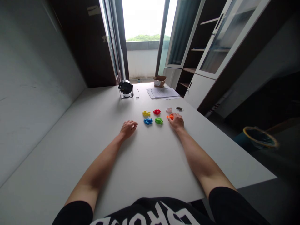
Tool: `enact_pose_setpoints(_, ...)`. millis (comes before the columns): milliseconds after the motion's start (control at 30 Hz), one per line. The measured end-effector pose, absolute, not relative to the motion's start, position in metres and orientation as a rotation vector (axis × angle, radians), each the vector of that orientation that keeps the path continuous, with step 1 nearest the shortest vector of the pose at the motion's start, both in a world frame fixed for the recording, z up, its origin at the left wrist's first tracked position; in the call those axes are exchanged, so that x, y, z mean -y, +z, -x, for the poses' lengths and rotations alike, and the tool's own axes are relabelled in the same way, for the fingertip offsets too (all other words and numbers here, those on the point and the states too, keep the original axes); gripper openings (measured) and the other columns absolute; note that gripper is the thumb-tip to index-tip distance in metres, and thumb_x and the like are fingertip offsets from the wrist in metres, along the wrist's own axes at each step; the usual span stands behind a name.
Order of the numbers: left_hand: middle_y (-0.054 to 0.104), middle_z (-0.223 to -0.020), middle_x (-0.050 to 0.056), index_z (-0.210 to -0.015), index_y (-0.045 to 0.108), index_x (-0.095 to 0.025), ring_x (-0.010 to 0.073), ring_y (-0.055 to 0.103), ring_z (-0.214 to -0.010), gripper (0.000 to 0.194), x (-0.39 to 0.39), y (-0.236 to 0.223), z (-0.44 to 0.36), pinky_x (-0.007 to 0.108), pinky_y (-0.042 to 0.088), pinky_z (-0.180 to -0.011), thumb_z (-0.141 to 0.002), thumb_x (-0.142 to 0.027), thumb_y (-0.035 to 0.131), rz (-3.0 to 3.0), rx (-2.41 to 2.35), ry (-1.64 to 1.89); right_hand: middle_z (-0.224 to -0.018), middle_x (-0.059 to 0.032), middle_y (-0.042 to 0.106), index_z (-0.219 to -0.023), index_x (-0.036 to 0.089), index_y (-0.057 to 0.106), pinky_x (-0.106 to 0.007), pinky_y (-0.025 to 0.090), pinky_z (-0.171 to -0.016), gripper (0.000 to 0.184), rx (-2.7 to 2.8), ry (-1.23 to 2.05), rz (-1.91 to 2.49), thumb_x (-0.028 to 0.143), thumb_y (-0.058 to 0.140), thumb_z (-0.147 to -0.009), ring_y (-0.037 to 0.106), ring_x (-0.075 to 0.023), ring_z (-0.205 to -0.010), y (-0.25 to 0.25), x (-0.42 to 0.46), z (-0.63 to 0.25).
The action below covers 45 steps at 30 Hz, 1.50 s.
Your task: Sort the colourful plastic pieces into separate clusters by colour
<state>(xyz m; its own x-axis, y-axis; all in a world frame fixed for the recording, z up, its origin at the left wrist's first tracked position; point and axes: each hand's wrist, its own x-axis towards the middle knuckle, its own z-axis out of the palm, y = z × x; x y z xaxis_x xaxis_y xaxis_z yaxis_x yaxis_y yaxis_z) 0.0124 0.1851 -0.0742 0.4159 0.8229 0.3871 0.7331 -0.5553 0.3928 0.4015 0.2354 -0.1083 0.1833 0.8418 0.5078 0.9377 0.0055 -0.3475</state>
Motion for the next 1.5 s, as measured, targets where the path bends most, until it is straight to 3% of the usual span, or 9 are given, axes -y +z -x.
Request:
enact_pose_setpoints(133, 0.072, -0.103, 0.004, -0.103, 0.069, -0.025, 0.0251, 0.058, -0.106, 0.031, -0.187, -0.076, -0.01, 0.043, 0.041, -0.101, -0.081, -0.01, 0.053, -2.437, -1.446, 0.845, -0.106, -0.014, 0.062, -0.109, 0.017, 0.064, -0.039, 0.043, -0.09, 0.035, 1.653, -0.2, 1.82, 0.044, 0.057, -0.087, 0.051, -0.0285, -0.097, -0.105, -0.234, -0.4)
enact_pose_setpoints(267, 0.067, -0.117, 0.004, -0.111, 0.067, -0.026, 0.0251, 0.054, -0.116, 0.048, -0.191, -0.079, -0.007, 0.042, 0.04, -0.108, -0.071, -0.004, 0.054, -2.42, -1.281, 0.77, -0.108, -0.0148, 0.062, -0.109, 0.016, 0.065, -0.041, 0.043, -0.092, 0.033, 1.638, -0.206, 1.782, 0.039, 0.056, -0.086, 0.051, -0.0294, -0.1, -0.102, -0.233, -0.398)
enact_pose_setpoints(433, 0.06, -0.13, 0.003, -0.111, 0.064, -0.025, 0.021, 0.047, -0.13, 0.061, -0.195, -0.085, -0.003, 0.038, 0.039, -0.113, -0.062, 0.005, 0.044, -2.365, -1.082, 0.81, -0.107, -0.0145, 0.063, -0.105, 0.016, 0.067, -0.042, 0.043, -0.095, 0.028, 1.642, -0.228, 1.682, 0.032, 0.054, -0.086, 0.052, -0.0288, -0.1, -0.091, -0.229, -0.391)
enact_pose_setpoints(633, 0.062, -0.123, 0.005, -0.112, 0.064, -0.025, 0.0184, 0.061, -0.11, 0.046, -0.195, -0.088, -0.007, 0.033, 0.049, -0.1, -0.08, 0.0, 0.042, -2.25, -1.274, 0.902, -0.104, -0.0105, 0.065, -0.096, 0.019, 0.067, -0.041, 0.043, -0.098, 0.021, 1.627, -0.17, 1.41, 0.03, 0.05, -0.091, 0.056, -0.0262, -0.103, -0.047, -0.211, -0.337)
enact_pose_setpoints(767, 0.063, -0.122, 0.007, -0.118, 0.064, -0.025, 0.0201, 0.062, -0.102, 0.032, -0.191, -0.083, -0.01, 0.033, 0.05, -0.093, -0.092, -0.016, 0.047, -2.277, -1.391, 0.918, -0.099, -0.0061, 0.065, -0.094, 0.021, 0.066, -0.034, 0.048, -0.086, 0.018, 1.717, 0.073, 1.21, 0.029, 0.049, -0.094, 0.06, -0.0209, -0.091, -0.026, -0.185, -0.272)
enact_pose_setpoints(1033, 0.066, -0.11, 0.011, -0.114, 0.067, -0.022, 0.0282, 0.058, -0.102, 0.03, -0.189, -0.08, -0.006, 0.042, 0.045, -0.095, -0.085, -0.027, 0.062, -2.346, -1.698, 0.908, -0.09, -0.003, 0.065, -0.087, 0.022, 0.066, -0.028, 0.045, -0.073, 0.014, 2.001, 0.376, 1.12, 0.026, 0.054, -0.093, 0.059, -0.0161, -0.077, -0.059, -0.139, -0.201)
enact_pose_setpoints(1167, 0.069, -0.094, 0.007, -0.111, 0.067, -0.022, 0.0249, 0.061, -0.093, 0.026, -0.189, -0.079, -0.005, 0.039, 0.046, -0.09, -0.087, -0.03, 0.062, -2.305, -1.714, 0.913, -0.093, -0.0025, 0.066, -0.088, 0.023, 0.067, -0.027, 0.045, -0.072, 0.011, 2.053, 0.403, 1.145, 0.025, 0.056, -0.092, 0.059, -0.0152, -0.076, -0.071, -0.139, -0.201)
enact_pose_setpoints(1300, 0.07, -0.095, 0.004, -0.116, 0.065, -0.025, 0.0194, 0.063, -0.085, 0.029, -0.188, -0.077, -0.008, 0.033, 0.049, -0.084, -0.088, -0.028, 0.062, -2.269, -1.51, 0.93, -0.092, -0.0019, 0.066, -0.091, 0.023, 0.065, -0.027, 0.046, -0.073, 0.009, 1.998, 0.41, 1.201, 0.024, 0.056, -0.092, 0.059, -0.015, -0.074, -0.074, -0.145, -0.206)
enact_pose_setpoints(1500, 0.071, -0.093, 0.001, -0.119, 0.062, -0.027, 0.0136, 0.065, -0.075, 0.03, -0.187, -0.078, -0.015, 0.027, 0.052, -0.071, -0.089, -0.034, 0.062, -2.074, -1.253, 0.94, -0.105, -0.0052, 0.064, -0.112, 0.024, 0.062, -0.032, 0.048, -0.083, 0.022, 1.979, 0.353, 1.154, 0.019, 0.057, -0.091, 0.06, -0.02, -0.094, -0.074, -0.145, -0.209)
